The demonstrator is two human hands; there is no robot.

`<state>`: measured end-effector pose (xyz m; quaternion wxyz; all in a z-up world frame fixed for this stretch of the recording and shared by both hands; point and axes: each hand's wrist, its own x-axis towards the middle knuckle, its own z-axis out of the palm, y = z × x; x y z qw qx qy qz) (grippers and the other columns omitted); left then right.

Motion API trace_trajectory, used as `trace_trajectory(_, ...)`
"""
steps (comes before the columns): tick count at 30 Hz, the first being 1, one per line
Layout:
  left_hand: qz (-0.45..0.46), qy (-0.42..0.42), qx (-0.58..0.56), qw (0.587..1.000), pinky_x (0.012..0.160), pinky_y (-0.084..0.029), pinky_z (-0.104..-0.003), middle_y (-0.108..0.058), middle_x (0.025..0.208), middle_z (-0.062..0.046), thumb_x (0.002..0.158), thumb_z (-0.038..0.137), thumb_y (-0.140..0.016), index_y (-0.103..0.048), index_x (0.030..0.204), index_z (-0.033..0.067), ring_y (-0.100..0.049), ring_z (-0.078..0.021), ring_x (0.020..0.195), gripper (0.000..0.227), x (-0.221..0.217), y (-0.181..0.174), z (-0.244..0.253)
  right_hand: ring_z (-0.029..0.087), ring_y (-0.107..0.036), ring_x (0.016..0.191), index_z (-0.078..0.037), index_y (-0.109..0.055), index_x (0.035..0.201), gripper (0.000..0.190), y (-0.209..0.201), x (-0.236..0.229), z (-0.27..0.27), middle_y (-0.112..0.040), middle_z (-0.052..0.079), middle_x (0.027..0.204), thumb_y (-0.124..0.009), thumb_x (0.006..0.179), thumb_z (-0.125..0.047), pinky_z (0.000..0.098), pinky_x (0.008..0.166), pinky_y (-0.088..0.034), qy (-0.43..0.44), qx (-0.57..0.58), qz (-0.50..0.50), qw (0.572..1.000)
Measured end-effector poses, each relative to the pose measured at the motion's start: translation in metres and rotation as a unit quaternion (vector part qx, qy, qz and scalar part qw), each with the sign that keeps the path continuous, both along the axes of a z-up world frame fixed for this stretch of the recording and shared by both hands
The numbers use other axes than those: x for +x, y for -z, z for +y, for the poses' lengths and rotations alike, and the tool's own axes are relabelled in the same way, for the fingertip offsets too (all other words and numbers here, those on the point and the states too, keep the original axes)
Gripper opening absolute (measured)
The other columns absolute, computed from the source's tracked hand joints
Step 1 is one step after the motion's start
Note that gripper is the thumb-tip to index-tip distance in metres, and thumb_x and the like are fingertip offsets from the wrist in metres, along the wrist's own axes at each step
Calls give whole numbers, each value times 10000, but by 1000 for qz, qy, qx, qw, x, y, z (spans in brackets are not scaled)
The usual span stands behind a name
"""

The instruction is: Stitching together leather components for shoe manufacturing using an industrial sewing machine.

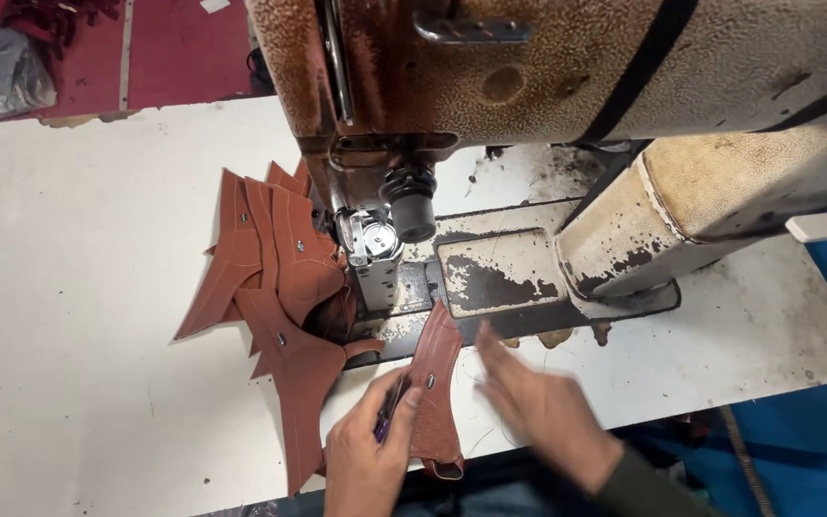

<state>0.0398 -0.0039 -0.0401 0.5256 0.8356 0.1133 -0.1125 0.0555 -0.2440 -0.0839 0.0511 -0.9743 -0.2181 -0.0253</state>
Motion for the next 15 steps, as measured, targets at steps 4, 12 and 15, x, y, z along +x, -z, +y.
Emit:
trace_trajectory(4, -32, -12, -18, 999, 814, -582, -346, -809, 990, -124, 896, 347, -680, -746, 1216, 137, -790, -218, 990, 388, -10, 32, 6, 291, -766, 799, -63, -488, 1475, 815, -5, -46, 3, -494, 89, 1565, -780, 768, -345, 360, 612, -605, -14, 142, 93, 985)
trace_trajectory(12, -70, -10, 20, 997, 781, -581, -353, -798, 974, -110, 867, 286, -712, -735, 1155, 112, -796, -246, 897, 337, -6, 13, -8, 202, -785, 820, -82, -743, 1106, 305, 42, -94, -34, -742, 77, 1085, -787, 807, -126, 304, 657, -626, -33, 233, -1, 972)
trace_trajectory(15, -116, 21, 23, 993, 779, -581, -365, -784, 1012, -107, 873, 255, -705, -717, 1145, 94, -783, -267, 906, 317, -4, 13, -16, 202, -766, 789, -81, -794, 972, 220, 68, -144, -89, -757, 90, 927, -785, 752, -79, 305, 635, -604, 158, 217, -32, 963)
